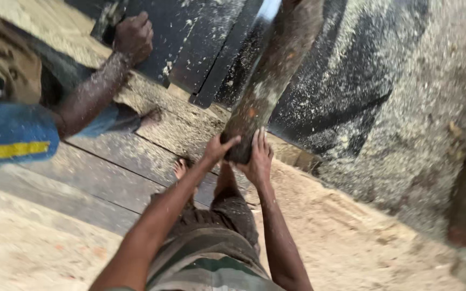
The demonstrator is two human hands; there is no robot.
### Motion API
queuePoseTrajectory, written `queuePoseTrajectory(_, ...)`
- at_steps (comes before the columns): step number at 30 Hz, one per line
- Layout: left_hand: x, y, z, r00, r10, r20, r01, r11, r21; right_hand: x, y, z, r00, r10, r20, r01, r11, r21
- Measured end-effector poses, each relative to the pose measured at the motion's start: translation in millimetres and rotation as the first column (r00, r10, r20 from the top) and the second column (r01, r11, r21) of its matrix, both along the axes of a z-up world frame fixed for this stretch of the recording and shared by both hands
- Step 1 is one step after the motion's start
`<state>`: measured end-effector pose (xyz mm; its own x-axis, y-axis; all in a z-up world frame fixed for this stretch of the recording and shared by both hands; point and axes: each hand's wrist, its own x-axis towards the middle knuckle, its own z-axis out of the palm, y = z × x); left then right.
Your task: The person picks up logs from a pile and feeds them into a large circular saw blade to cut them into planks, with assistance from another person.
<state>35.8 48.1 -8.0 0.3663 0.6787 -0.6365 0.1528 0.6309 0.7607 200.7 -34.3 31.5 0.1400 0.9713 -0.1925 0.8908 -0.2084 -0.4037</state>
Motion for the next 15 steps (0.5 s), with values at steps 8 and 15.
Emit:
queuePoseTrajectory(8, 76, 63, -16, 0.931, 0.262, -0.254, -0.304, 0.941, -0.146, 65, 86, -20, 0.998, -0.062, 0.005, 0.062, 0.995, -0.075)
queuePoseTrajectory(15, 79, 40, -17, 0.985, 0.14, -0.099, -0.165, 0.929, -0.33, 60, 67, -23, 0.991, -0.027, -0.129, 0.036, 0.997, 0.065)
